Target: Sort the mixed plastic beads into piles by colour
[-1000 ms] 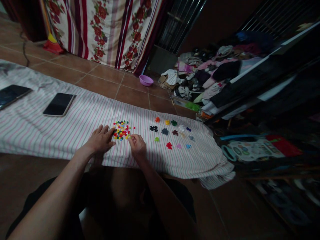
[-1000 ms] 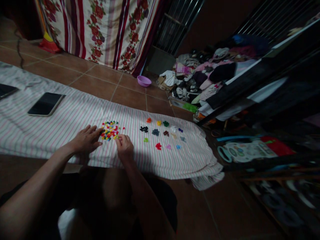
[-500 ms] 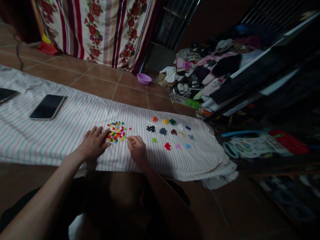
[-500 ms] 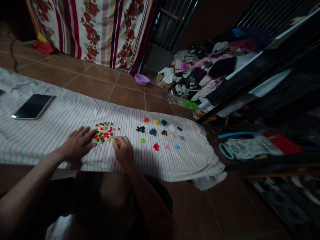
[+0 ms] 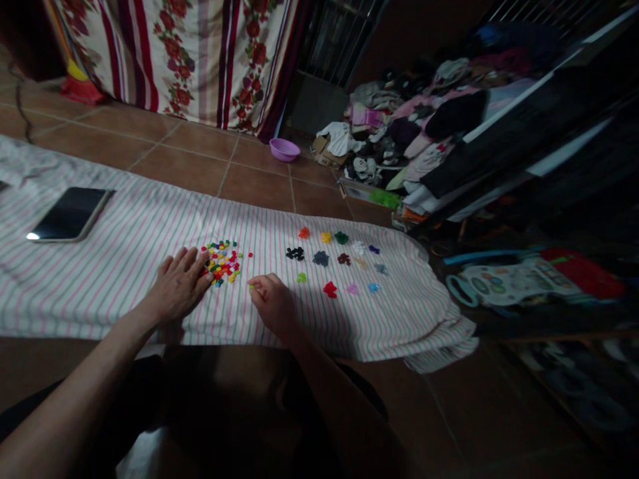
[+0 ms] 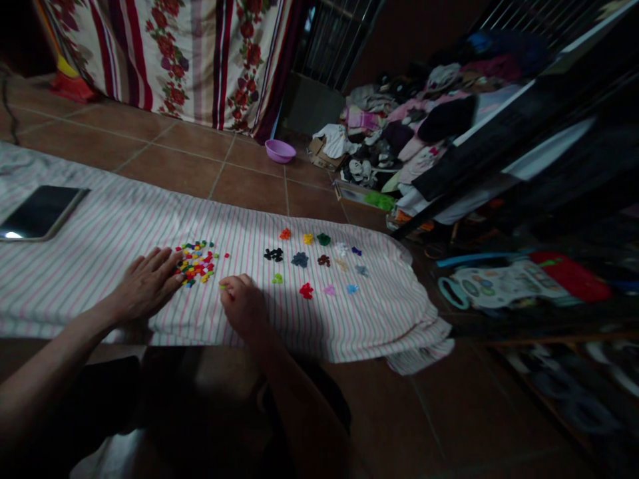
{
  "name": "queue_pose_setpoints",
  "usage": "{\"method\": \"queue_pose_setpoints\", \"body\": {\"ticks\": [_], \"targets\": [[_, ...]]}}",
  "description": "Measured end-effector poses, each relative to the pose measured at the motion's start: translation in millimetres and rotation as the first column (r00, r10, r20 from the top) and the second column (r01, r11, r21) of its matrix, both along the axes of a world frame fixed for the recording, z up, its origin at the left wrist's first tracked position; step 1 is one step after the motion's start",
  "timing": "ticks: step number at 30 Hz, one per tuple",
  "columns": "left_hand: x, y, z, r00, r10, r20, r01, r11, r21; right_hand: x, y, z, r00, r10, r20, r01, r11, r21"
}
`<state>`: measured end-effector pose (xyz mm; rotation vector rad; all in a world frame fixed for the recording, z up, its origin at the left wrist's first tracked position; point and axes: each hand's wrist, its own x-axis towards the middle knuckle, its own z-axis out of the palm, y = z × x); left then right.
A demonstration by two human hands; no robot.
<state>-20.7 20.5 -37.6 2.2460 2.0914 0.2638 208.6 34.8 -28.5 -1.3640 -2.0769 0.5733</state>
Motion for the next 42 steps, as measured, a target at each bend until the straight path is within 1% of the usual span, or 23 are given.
{"method": "queue_pose_setpoints", "body": {"ticks": [3,6,10,16,23,28,32,38,42], "targets": [[2,1,-0.8,1.000,-0.006,-0.001,0.006,1.000,0.012,8,3,2.3,1.000,0.000,0.017,0.000,1.000,0.015],[2,2,-2.7,1.000,-0.020,0.008,0.020,1.000,0.024,17,8,3.3,1.000,-0.003,-0.001,0.003,1.000,0.017],[1,3,-6.3,1.000,-0.016,0.019,0.016,1.000,0.019,29,13,3.6,0.999,-0.040,-0.008,0.041,0.999,0.026],[-2,3,-9.0,0.999,-0.022,0.029,0.021,0.999,0.030,48,12,5.8,0.997,-0.082,0.011,0.082,0.997,0.015],[-5,4,-8.7,0.999,-0.013,0.030,0.013,1.000,-0.017,89,24,11.1,0.983,-0.179,-0.034,0.181,0.983,0.033],[-4,4,-8.3,0.999,-0.021,0.038,0.022,0.999,-0.025,113,32,12.7,0.979,-0.202,-0.012,0.203,0.977,0.068],[-4,4,-7.8,0.999,-0.021,0.047,0.022,1.000,-0.021,116,32,11.2,0.976,-0.216,0.007,0.215,0.975,0.062],[-4,4,-8.6,0.998,-0.020,0.055,0.021,1.000,-0.015,106,32,8.0,0.973,-0.230,0.028,0.227,0.971,0.073],[-5,4,-10.7,0.998,-0.043,0.048,0.042,0.999,0.027,103,32,8.3,0.972,-0.233,0.043,0.230,0.971,0.059]]}}
